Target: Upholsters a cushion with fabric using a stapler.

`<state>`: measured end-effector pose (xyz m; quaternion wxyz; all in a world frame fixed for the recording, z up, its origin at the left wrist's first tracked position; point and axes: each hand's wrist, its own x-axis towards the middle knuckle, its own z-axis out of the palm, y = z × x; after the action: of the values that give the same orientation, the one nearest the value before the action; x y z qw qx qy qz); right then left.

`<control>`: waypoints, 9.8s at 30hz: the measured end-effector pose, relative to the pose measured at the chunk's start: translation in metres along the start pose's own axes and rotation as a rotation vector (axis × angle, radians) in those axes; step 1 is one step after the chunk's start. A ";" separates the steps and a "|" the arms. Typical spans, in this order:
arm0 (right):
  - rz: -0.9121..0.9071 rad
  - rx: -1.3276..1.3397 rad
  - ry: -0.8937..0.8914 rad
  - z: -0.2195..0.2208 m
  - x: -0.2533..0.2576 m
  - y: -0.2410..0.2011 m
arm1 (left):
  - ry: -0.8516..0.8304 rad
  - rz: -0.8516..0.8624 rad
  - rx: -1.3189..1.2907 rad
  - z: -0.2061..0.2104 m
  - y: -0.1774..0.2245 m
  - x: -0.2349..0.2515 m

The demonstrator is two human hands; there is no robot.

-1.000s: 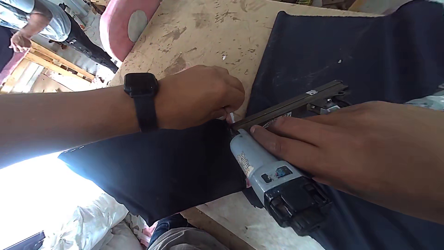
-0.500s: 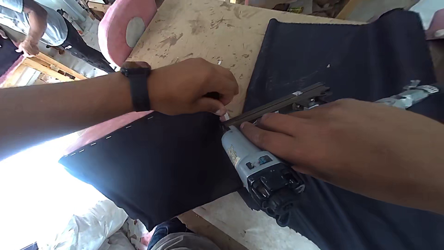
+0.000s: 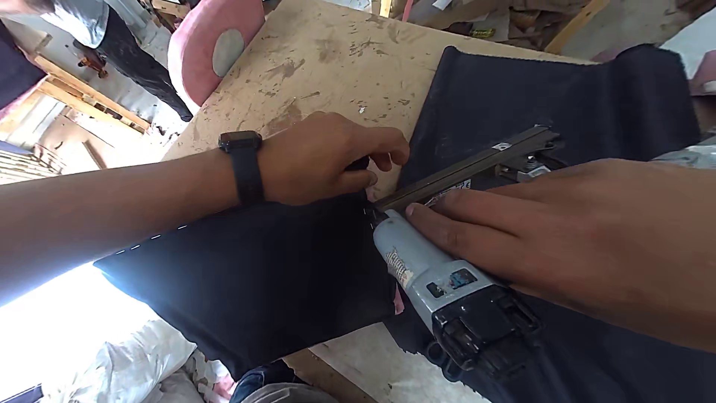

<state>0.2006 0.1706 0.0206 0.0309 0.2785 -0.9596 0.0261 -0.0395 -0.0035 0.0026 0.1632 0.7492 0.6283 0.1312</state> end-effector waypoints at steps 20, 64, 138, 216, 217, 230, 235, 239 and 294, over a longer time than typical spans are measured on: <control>0.057 0.041 -0.004 -0.010 0.009 0.018 | 0.072 -0.155 -0.576 0.000 -0.011 0.002; 0.056 0.059 0.077 -0.018 -0.001 0.038 | -0.225 -0.021 -0.692 -0.013 -0.047 -0.009; 0.799 1.096 -0.355 0.236 -0.100 -0.232 | -0.810 0.129 0.571 0.201 0.135 0.060; 1.130 0.514 0.726 0.254 -0.136 -0.186 | -0.331 0.246 0.677 0.167 0.134 -0.013; 1.128 0.576 0.794 0.251 -0.114 -0.204 | -0.363 0.211 0.691 0.168 0.136 -0.007; 1.428 0.845 0.823 0.247 -0.005 -0.225 | -0.673 0.192 0.752 0.165 0.142 0.034; 1.392 0.903 0.881 0.257 -0.009 -0.216 | -0.628 0.317 0.777 0.170 0.143 0.030; 1.415 0.869 1.026 0.263 -0.005 -0.229 | -0.657 0.284 0.789 0.181 0.148 0.027; 0.982 0.217 0.029 0.295 -0.085 -0.230 | -0.877 0.037 0.422 0.184 0.103 0.099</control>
<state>0.3824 0.0021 -0.2722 -0.0010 -0.2047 -0.9686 0.1411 0.1447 0.0630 -0.1241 0.2545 0.7617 0.4998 -0.3243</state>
